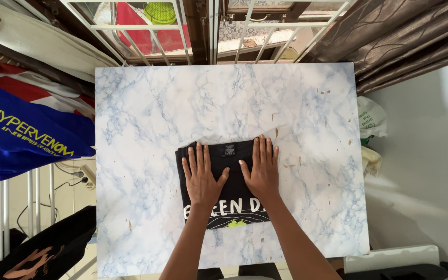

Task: The person folds a black t-shirt on a table and places it inside a suitcase alongside other packed clothes.

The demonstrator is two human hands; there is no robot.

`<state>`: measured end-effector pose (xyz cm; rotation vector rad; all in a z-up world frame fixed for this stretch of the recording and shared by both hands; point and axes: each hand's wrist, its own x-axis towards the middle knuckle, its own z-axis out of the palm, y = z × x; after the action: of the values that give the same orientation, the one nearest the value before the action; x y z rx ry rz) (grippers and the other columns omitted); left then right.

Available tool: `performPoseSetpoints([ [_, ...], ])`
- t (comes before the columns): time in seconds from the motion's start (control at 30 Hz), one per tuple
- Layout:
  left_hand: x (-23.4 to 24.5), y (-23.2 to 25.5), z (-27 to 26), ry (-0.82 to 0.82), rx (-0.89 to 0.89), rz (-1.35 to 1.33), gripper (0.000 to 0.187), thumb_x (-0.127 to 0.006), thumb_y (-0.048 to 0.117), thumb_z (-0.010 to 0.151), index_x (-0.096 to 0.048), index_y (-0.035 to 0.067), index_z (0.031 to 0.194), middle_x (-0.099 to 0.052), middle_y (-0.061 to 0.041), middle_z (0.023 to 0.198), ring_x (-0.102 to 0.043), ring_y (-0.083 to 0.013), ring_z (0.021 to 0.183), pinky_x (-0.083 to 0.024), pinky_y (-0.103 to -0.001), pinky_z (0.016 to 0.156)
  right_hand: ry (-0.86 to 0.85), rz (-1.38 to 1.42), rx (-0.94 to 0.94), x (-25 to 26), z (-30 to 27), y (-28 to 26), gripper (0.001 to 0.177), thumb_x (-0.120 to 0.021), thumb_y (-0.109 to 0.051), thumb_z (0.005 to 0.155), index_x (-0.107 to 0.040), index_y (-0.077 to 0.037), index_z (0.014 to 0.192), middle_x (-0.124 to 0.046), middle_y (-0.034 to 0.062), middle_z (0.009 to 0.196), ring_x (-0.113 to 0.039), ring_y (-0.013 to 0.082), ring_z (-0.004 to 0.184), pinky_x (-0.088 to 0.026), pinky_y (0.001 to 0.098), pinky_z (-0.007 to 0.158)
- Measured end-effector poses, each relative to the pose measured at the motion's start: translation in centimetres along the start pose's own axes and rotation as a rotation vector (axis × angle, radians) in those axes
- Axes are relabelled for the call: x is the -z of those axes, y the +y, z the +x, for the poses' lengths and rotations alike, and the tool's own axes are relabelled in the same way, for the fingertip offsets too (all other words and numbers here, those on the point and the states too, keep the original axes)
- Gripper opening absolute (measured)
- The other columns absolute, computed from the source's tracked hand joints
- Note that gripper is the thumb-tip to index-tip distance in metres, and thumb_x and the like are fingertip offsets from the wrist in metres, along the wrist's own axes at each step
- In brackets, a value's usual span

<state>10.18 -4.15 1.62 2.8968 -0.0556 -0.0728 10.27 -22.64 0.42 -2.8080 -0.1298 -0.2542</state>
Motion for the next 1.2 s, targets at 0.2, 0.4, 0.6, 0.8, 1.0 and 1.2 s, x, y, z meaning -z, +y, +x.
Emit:
performPoseSetpoints([
  [0.2,-0.1,-2.1,1.0,0.154,0.031,-0.062,0.086,-0.045,0.055,0.103,-0.02,0.0,0.164,-0.02,-0.018,0.171,-0.014,-0.0305,0.16,-0.01,-0.046,0.131,0.017,0.023,0.036,-0.1,1.4,-0.1,0.075,-0.053,-0.041,0.104,-0.031,0.009,0.156,-0.031,0.0255,0.164,-0.023,0.0406,0.156,-0.017,0.0536,0.127],
  [0.4,0.7,-1.8,1.4,0.13,0.034,-0.087,0.086,-0.044,0.052,0.101,-0.017,-0.006,0.159,-0.019,-0.022,0.168,-0.012,-0.0322,0.157,-0.009,-0.047,0.128,0.045,0.036,0.041,0.3,2.0,-0.5,0.074,-0.054,-0.04,0.102,-0.034,0.008,0.155,-0.036,0.0245,0.162,-0.028,0.0403,0.154,-0.021,0.0531,0.127],
  [0.6,1.7,-1.5,1.6,0.067,0.053,-0.013,0.082,-0.045,0.052,0.099,-0.02,0.001,0.159,-0.02,-0.018,0.167,-0.011,-0.0314,0.156,-0.008,-0.047,0.127,0.042,0.029,0.036,0.8,2.1,-0.8,0.074,-0.055,-0.04,0.1,-0.036,0.006,0.155,-0.036,0.0241,0.162,-0.028,0.0399,0.153,-0.021,0.0529,0.126],
  [0.8,1.3,-1.7,1.6,0.096,0.032,-0.055,0.082,-0.044,0.05,0.101,-0.019,0.0,0.16,-0.02,-0.019,0.168,-0.011,-0.0326,0.157,-0.008,-0.047,0.128,0.045,0.033,0.047,0.5,1.9,-0.4,0.074,-0.054,-0.041,0.101,-0.036,0.005,0.156,-0.036,0.0237,0.163,-0.028,0.04,0.154,-0.02,0.053,0.127],
  [1.0,1.2,-2.2,0.1,0.181,0.054,-0.332,0.075,-0.04,0.043,0.109,-0.018,-0.007,0.161,-0.018,-0.025,0.169,-0.008,-0.0398,0.159,-0.006,-0.052,0.128,-0.025,0.025,0.048,-0.2,1.6,0.2,0.075,-0.051,-0.043,0.104,-0.029,0.005,0.158,-0.031,0.0244,0.165,-0.022,0.04,0.155,-0.016,0.0544,0.126],
  [1.2,0.8,-2.2,-8.3,0.172,0.054,-0.353,0.066,-0.034,0.038,0.11,-0.023,-0.003,0.16,-0.021,-0.023,0.17,-0.009,-0.0395,0.16,-0.005,-0.052,0.13,-0.013,0.124,0.071,1.8,-3.2,0.4,0.071,-0.044,-0.04,0.109,-0.025,0.006,0.159,-0.026,0.0274,0.166,-0.017,0.0434,0.157,-0.013,0.0593,0.127],
])
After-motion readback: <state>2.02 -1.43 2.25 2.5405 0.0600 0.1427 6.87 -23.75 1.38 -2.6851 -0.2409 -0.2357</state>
